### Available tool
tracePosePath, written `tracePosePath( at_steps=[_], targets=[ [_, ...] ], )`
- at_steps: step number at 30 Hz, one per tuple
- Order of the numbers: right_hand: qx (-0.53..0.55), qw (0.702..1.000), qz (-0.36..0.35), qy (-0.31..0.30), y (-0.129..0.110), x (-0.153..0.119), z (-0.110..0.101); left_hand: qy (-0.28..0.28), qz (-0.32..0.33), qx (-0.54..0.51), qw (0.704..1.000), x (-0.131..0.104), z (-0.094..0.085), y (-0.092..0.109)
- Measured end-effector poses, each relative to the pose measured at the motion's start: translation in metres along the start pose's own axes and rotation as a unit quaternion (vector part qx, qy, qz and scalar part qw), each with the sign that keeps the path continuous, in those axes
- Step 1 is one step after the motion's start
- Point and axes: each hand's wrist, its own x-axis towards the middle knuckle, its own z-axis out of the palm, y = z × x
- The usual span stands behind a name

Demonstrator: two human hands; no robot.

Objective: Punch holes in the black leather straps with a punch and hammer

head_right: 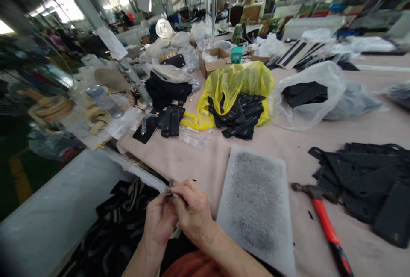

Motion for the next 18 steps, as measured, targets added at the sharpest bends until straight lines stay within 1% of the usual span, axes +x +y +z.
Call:
tracePosePath(
  at_steps=[3,6,10,12,15,17,18],
  targets=[
    [0.021,1.0,0.016,0.016,0.001,-0.001,0.0,0.001,0.015,0.007,1.0,-0.001,0.005,0.0],
    [0.033,0.998,0.039,0.031,-0.001,0.006,0.002,0.004,0.016,0.009,1.0,-0.004,0.013,-0.002],
    [0.043,0.998,0.055,0.009,-0.011,0.013,-0.002,0.004,0.02,0.032,0.999,-0.01,0.019,-0.005],
    [0.067,0.994,0.085,0.007,-0.015,0.012,-0.007,-0.008,0.04,0.05,0.998,-0.013,0.018,-0.004],
    [0.171,0.972,0.151,0.057,-0.022,0.008,-0.016,-0.037,0.083,0.061,0.994,-0.017,0.013,-0.002],
    [0.229,0.957,0.153,0.087,-0.026,0.008,-0.022,-0.051,0.1,0.067,0.991,-0.021,0.01,-0.001],
    [0.231,0.958,0.14,0.095,-0.028,0.008,-0.025,-0.057,0.106,0.071,0.99,-0.022,0.009,0.0]
  ],
)
